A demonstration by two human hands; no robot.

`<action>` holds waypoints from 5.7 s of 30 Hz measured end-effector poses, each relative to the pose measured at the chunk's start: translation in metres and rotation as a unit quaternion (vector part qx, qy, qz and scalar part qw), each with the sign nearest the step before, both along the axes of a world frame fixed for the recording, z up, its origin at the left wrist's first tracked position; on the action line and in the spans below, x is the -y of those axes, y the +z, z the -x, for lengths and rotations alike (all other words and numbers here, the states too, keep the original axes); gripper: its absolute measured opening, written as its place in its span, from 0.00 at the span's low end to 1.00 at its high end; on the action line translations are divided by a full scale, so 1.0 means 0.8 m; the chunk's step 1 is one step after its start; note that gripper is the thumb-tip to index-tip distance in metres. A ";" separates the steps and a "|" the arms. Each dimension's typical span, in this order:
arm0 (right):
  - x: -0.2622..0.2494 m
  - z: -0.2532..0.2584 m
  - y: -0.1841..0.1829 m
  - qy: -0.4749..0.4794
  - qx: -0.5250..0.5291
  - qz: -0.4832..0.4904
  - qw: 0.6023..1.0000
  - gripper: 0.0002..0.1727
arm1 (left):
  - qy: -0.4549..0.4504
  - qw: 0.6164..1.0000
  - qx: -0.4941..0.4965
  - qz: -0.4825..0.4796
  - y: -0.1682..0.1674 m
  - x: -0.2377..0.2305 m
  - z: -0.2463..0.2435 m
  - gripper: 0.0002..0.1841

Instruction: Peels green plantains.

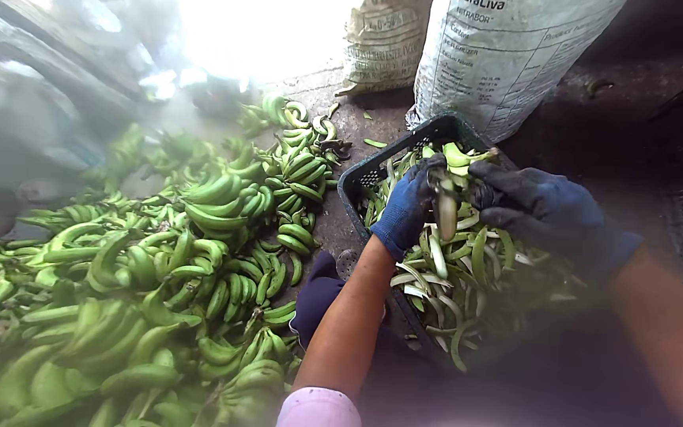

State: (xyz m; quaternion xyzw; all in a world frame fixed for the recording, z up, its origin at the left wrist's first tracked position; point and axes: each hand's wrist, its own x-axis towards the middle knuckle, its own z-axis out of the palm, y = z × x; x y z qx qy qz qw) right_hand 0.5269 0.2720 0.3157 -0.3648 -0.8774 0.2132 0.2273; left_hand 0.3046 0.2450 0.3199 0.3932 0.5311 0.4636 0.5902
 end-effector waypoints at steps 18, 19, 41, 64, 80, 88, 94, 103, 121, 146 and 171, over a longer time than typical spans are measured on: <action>-0.010 -0.018 0.001 -0.166 -0.034 0.236 0.957 0.24 | -0.037 0.995 0.037 -0.086 0.040 0.028 -0.028 0.19; -0.011 -0.020 -0.002 -0.169 -0.044 0.241 0.955 0.24 | -0.017 0.993 0.092 -0.070 0.040 0.023 -0.026 0.18; -0.010 -0.001 0.009 -0.099 -0.250 0.195 0.943 0.29 | 0.071 0.983 -0.128 -0.114 -0.002 0.003 -0.001 0.30; -0.021 -0.294 0.197 -0.169 -0.627 -0.023 0.760 0.38 | -0.182 0.764 -0.616 -0.067 -0.062 -0.130 -0.144 0.39; 0.001 -0.083 -0.034 -0.150 -0.330 0.452 0.815 0.29 | -0.264 0.840 -0.471 0.053 -0.052 -0.016 0.003 0.24; 0.012 -0.037 -0.045 -0.119 -0.104 0.389 0.907 0.26 | -0.268 0.734 -0.605 0.153 -0.092 0.016 -0.015 0.31; 0.023 -0.018 -0.035 -0.118 -0.115 0.402 0.901 0.27 | -0.215 0.738 -0.628 0.126 -0.104 0.014 -0.016 0.24; 0.023 0.004 -0.047 -0.117 -0.046 0.401 0.908 0.24 | -0.220 0.806 -0.542 0.093 -0.106 -0.003 0.006 0.27; 0.032 0.008 -0.019 -0.092 -0.062 0.268 0.957 0.20 | -0.185 0.834 -0.518 0.028 -0.065 0.007 0.007 0.24; 0.009 0.001 -0.030 -0.017 -0.224 0.405 0.886 0.15 | -0.166 0.950 -0.251 0.085 -0.062 0.017 0.036 0.26; 0.005 -0.011 -0.033 -0.034 -0.395 0.494 0.774 0.27 | -0.172 0.984 0.016 -0.041 -0.026 0.026 0.021 0.21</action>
